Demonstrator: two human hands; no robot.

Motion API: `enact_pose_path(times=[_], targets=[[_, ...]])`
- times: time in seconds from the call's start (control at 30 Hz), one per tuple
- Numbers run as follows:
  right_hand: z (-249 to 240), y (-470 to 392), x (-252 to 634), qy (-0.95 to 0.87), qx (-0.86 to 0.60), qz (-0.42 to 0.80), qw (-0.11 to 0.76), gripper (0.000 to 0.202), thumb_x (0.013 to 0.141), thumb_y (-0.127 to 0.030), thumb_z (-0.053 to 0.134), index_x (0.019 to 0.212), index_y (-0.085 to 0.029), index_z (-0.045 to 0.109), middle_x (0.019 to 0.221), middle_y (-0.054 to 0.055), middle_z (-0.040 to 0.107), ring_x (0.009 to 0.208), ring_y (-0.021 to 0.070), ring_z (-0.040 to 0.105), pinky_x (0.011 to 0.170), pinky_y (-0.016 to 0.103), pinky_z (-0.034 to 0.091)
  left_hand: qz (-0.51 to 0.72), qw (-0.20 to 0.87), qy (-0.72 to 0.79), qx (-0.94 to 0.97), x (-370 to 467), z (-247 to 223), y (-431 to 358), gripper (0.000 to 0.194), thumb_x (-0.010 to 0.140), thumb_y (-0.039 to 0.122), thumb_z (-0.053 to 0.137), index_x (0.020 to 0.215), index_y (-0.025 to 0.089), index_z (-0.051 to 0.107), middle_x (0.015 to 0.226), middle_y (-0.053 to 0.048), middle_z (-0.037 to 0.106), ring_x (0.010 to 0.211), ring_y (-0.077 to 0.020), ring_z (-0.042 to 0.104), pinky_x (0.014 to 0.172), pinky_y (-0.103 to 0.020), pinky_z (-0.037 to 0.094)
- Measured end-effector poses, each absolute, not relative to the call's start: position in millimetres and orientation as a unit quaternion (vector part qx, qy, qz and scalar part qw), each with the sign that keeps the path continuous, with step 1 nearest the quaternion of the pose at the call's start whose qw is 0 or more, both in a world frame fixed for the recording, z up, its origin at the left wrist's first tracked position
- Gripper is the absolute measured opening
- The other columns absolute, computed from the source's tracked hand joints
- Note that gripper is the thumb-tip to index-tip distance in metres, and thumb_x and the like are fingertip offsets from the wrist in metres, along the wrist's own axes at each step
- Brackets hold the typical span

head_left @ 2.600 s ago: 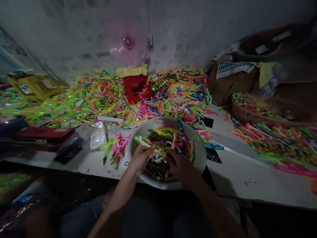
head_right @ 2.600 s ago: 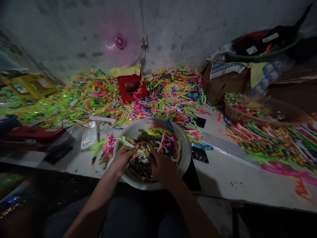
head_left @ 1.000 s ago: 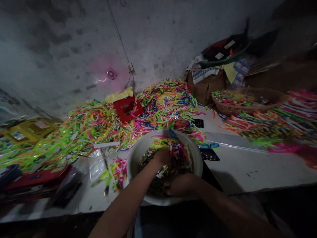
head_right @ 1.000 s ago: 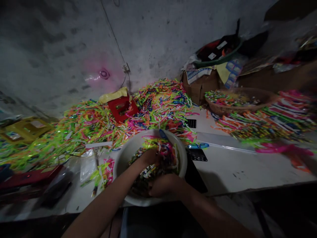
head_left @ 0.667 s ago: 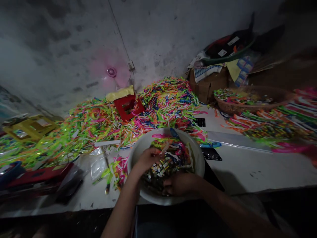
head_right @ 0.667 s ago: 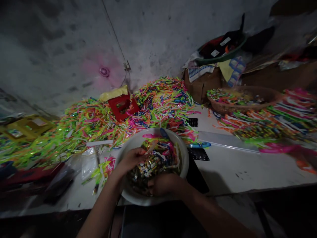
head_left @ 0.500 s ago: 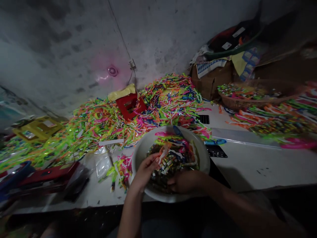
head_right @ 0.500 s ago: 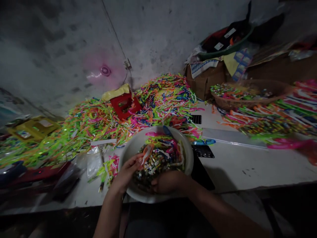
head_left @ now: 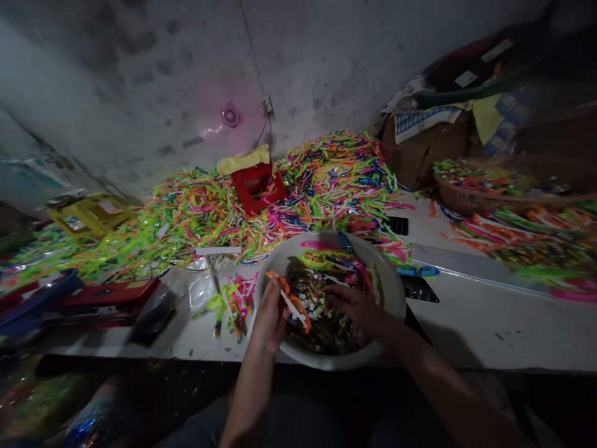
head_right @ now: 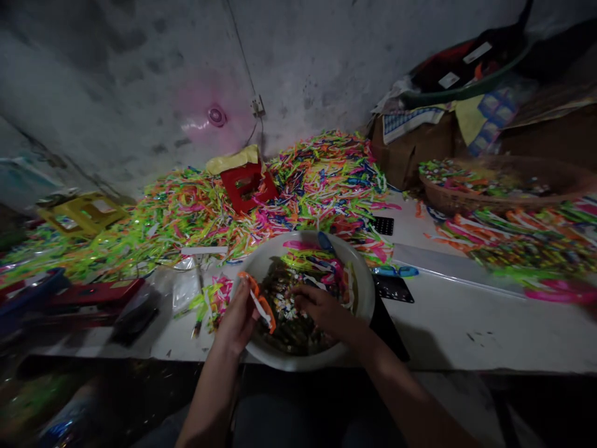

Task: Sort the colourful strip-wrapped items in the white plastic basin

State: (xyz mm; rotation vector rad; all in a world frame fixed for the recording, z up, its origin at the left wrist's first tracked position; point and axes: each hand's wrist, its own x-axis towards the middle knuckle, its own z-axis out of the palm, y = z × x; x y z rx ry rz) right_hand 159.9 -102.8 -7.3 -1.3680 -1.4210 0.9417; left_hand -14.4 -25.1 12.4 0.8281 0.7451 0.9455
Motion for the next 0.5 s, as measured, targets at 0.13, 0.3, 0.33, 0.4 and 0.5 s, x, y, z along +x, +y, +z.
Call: enact_pose_path(times=[0.13,0.3,0.33,0.4,0.5], targets=[[-2.0,-103.4,157.4,-0.560,-0.587,0.313,0.494,0.023,0.080,-0.037,0.051,0.091,-0.018,0.058,0.090,0.004,0.059,0.082,0.0171,0.054,0.076,0.031,0.044,0.391,0.738,0.370,0.407,-7.5,13.8,-27.0,0.044,0.075,0.054,0.054,0.106,0.024,0.044,0.088,-0.003,0.064,0.065,-0.0129,0.063,0.051,-0.020,0.048],[-1.0,-103.7,157.1,-0.487,-0.600,0.315,0.551,0.025,0.078,-0.044,0.052,0.084,-0.020,0.048,0.070,-0.002,0.051,0.063,0.0135,0.050,0.059,0.027,0.042,0.382,0.786,0.320,0.367,-8.3,15.5,-23.7,0.053,0.073,0.027,0.066,0.116,0.026,0.037,0.107,-0.007,0.063,0.085,-0.0168,0.065,0.063,-0.022,0.052],[-1.9,-103.6,157.2,-0.487,-0.595,0.322,0.551,0.026,0.076,-0.044,0.055,0.081,-0.020,0.046,0.068,-0.002,0.049,0.062,0.0130,0.049,0.058,0.026,0.042,0.383,0.790,0.310,0.365,-9.6,15.6,-23.4,0.052,0.070,0.018,0.068,0.114,0.024,0.040,0.109,-0.007,0.062,0.091,-0.0169,0.064,0.067,-0.021,0.052],[-3.5,-104.1,156.7,-0.500,-0.587,0.339,0.539,0.027,0.075,-0.044,0.058,0.077,-0.021,0.043,0.067,-0.003,0.048,0.061,0.0124,0.048,0.058,0.025,0.041,0.391,0.790,0.297,0.367,-12.0,15.3,-23.6,0.045,0.067,0.009,0.067,0.107,0.019,0.049,0.112,-0.008,0.061,0.098,-0.0166,0.061,0.073,-0.018,0.051],[-2.3,-106.7,154.1,-0.537,-0.570,0.350,0.514,0.021,0.081,-0.040,0.051,0.085,-0.021,0.044,0.075,-0.001,0.053,0.071,0.0141,0.052,0.066,0.027,0.043,0.404,0.777,0.297,0.379,-13.6,13.9,-24.6,0.038,0.070,0.011,0.065,0.105,0.018,0.052,0.117,-0.008,0.059,0.095,-0.0162,0.062,0.073,-0.020,0.053]])
